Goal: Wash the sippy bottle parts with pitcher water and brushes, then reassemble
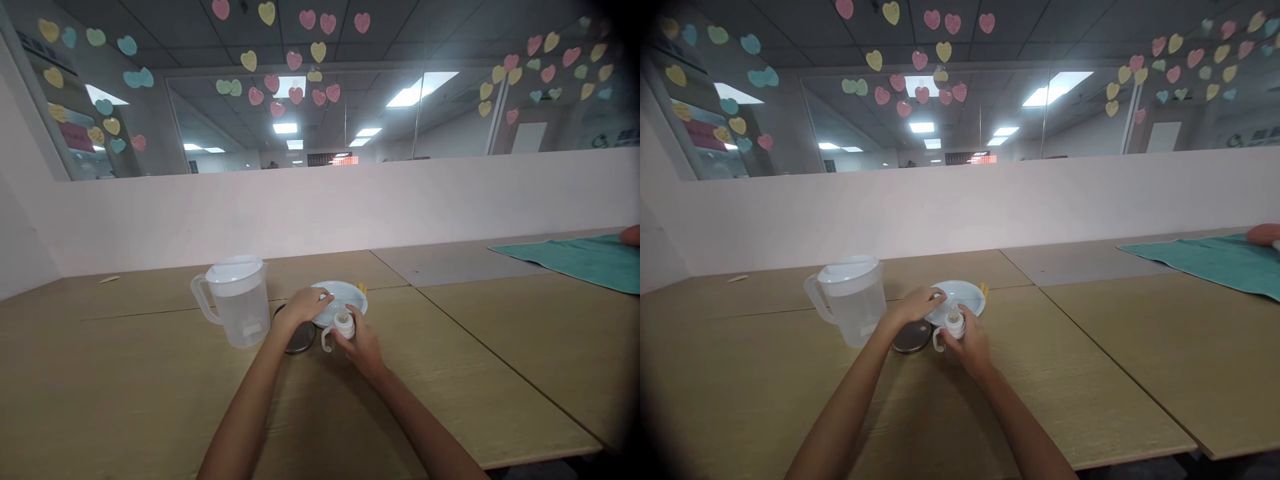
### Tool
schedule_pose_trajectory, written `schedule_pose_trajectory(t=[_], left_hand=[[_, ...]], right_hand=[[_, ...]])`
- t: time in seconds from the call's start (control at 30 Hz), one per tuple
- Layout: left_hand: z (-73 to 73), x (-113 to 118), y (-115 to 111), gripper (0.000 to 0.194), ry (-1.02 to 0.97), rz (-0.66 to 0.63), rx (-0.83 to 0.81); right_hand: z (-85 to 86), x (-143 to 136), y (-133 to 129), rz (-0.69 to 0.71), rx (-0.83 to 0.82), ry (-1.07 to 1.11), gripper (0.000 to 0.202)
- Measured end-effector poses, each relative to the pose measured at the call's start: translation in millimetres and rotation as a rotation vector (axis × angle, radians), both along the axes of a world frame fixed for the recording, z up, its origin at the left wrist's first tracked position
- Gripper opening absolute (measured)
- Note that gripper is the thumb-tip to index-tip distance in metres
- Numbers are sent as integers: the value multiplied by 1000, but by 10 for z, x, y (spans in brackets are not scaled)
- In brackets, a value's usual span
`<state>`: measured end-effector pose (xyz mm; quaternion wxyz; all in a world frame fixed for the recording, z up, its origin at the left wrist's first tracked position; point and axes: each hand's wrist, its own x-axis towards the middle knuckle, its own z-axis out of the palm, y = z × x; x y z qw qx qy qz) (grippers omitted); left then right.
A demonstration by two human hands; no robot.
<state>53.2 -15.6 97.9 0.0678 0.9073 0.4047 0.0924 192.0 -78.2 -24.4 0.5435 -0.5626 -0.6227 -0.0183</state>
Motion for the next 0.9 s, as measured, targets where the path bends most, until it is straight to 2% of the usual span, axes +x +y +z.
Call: schedule_pose_trajectory(t=[0.1,0.17,0.3,0.47,0.73,0.83,0.9], left_hand=[[168,-8,-173,46,-139,-258,-242],[212,6,-263,49,-115,-326,-283],[172,54,-303,45,-89,-285,-182],[111,81,-260,39,-73,-287,-145],[158,92,-343,30,2,-272,-12],[133,121,-361,27,21,-282,25],[83,174,-363,21,38,-207,85]], right_hand=[[10,-3,-6,14,-2,23,55],[22,-6,-15,37,-10,51,55],[44,-9,-29,76,-46,104,58],[34,0,-18,99,-66,123,64],[42,2,-16,133,-98,175,69],[35,-6,-16,134,-85,168,69],[16,-13,-8,113,-79,147,70]])
